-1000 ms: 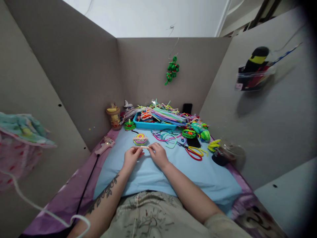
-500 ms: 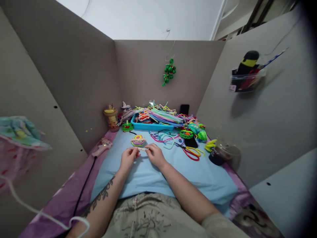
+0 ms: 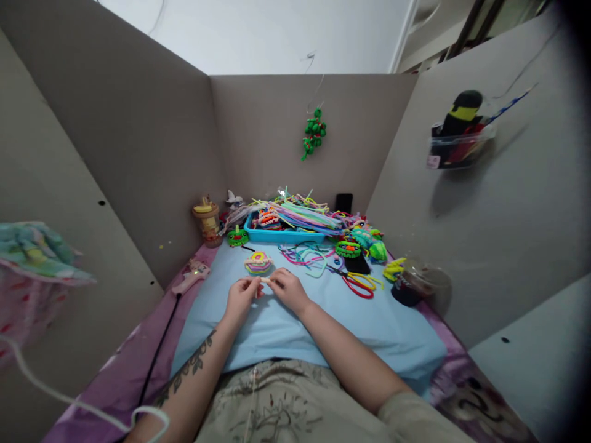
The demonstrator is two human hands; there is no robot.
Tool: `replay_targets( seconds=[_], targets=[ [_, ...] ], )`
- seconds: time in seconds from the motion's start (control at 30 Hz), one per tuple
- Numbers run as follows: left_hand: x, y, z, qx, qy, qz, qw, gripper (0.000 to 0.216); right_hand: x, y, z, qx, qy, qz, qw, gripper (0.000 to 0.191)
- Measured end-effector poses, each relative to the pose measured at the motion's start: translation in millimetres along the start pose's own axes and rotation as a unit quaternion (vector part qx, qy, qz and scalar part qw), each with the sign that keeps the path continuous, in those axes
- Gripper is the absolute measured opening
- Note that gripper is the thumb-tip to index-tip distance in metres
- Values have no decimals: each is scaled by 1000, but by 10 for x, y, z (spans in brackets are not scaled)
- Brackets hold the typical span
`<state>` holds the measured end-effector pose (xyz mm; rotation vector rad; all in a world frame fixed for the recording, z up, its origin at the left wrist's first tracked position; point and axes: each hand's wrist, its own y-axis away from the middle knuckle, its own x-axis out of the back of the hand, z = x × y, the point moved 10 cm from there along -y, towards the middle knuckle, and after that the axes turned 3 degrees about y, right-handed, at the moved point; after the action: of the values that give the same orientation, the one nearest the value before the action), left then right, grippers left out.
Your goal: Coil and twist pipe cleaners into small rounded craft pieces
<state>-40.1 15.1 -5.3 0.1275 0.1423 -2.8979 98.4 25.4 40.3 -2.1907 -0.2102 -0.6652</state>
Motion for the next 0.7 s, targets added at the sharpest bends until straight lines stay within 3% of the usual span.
replay_targets(
  seconds=[0.27, 0.47, 0.6, 0.7],
  targets=[
    [-44, -8, -32, 9, 20, -24, 999, 33, -87, 12, -191, 75, 76, -23, 994, 18],
    [22, -25, -31, -9, 14, 4, 1000, 37, -24, 19, -28, -6, 29, -11, 1000, 15],
    [41, -36, -18, -19, -1, 6, 1000, 43, -88, 39, 51, -19, 51, -49, 997, 16],
    [68, -41, -38, -7, -3, 16, 1000, 46, -42, 48, 123, -38, 76, -27, 996, 15]
  ],
)
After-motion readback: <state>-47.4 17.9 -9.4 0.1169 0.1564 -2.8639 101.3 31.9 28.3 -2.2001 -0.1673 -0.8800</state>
